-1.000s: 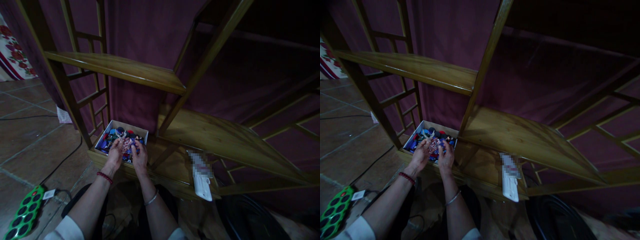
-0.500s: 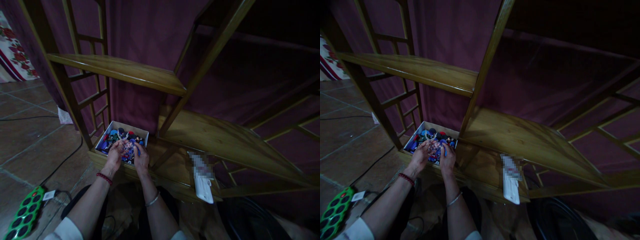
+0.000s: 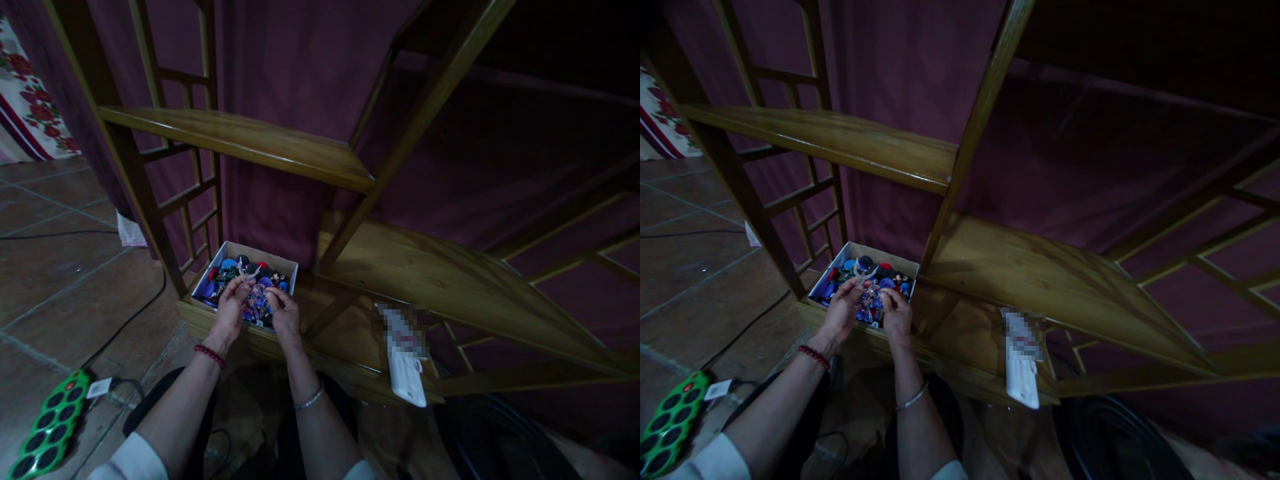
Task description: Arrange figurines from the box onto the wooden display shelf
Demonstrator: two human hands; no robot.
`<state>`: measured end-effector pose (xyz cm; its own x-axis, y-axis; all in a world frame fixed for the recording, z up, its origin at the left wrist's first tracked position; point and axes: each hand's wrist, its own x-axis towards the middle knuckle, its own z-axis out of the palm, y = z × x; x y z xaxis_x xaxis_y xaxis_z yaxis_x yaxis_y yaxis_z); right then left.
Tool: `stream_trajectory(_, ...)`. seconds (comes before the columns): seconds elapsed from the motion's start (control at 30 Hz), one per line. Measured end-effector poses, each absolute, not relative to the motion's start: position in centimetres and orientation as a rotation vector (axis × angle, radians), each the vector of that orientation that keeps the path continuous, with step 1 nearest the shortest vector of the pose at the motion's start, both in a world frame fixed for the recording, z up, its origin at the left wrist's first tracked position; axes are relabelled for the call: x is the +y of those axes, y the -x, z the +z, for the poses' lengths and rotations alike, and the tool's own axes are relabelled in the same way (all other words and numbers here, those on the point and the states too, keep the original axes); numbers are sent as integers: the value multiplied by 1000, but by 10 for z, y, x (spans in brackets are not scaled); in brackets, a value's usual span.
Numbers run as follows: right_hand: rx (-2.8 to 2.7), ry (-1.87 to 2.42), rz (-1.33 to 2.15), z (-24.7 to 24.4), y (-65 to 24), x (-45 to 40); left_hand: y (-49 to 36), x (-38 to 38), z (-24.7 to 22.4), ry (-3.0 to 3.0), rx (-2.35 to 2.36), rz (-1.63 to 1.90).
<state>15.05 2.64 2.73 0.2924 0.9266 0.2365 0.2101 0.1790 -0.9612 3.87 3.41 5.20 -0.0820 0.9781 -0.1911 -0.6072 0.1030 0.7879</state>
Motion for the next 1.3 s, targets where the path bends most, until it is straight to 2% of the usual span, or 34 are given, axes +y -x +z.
stream_trajectory(0.43, -1218, 1302, 808, 21, -145, 25, -41, 40, 40, -654, 1055, 1557)
stream_trajectory(0.73, -1231, 1338, 854, 20, -146, 25, -37, 38, 51, -524, 952, 1500)
stream_trajectory(1.0, -1409, 1350, 695, 26, -154, 16, -34, 27, 51, -463, 922, 1482)
stream_trajectory(1.3, -1596, 1356, 534, 52, -152, -4, -14, 2, 85, -497, 855, 1374)
